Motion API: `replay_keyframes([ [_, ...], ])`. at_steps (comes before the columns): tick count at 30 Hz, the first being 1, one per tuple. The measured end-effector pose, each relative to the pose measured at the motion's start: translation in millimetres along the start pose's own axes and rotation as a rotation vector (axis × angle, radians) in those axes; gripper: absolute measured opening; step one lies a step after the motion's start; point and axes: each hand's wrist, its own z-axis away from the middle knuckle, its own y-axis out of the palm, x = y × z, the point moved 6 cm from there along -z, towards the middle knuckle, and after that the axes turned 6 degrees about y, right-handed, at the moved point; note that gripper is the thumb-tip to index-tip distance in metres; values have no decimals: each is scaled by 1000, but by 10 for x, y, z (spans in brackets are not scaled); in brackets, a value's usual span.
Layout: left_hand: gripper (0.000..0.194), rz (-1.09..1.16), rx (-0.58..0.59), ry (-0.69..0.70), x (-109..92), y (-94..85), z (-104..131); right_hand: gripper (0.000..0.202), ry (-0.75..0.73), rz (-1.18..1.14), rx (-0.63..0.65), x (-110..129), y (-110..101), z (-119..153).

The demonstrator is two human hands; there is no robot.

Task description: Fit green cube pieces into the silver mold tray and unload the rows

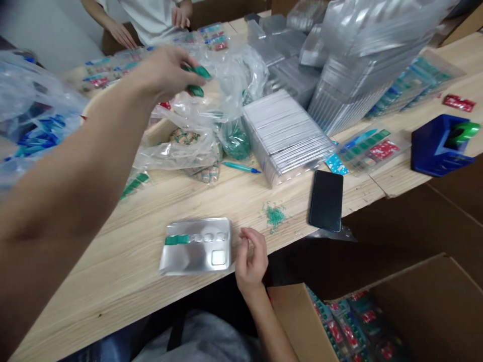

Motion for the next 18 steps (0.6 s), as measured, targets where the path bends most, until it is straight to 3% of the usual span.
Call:
replay_keyframes([
  [1, 39, 4, -51, -6, -71, -116, 195, 25, 83, -112, 2, 53, 13, -64],
  [3, 40, 44, -65, 47, -191, -177, 677, 20, 365, -506, 90, 134, 155, -211],
  [4, 32, 120, 10, 131, -251, -99, 946, 21, 538, -743, 200, 192, 300, -267],
  [5, 18, 183, 184, 245, -310, 64, 1237, 25, 730, -940, 331, 264, 465, -293],
  [6, 12, 247, 279, 351, -342, 196, 1528, 29, 927, -1084, 445, 340, 613, -290],
  [7, 16, 270, 352, 391, -316, 328, 1790, 33, 1108, -1190, 539, 416, 735, -264],
  [8, 18, 259, 342, 435, -274, 412, 2006, 38, 1274, -1261, 587, 470, 823, -223],
  [10, 16, 120, 262, 477, -153, 515, 2313, 42, 1511, -1326, 566, 513, 925, -119],
  [12, 12, 5, 157, 485, -44, 515, 2488, 40, 1609, -1321, 477, 493, 966, -9],
  [14, 14, 7, 106, 452, 46, 464, 2585, 34, 1607, -1278, 438, 470, 985, 82],
  [18, 25, 262, 135, 331, 186, 344, 2691, 19, 1474, -1211, 446, 459, 994, 121],
])
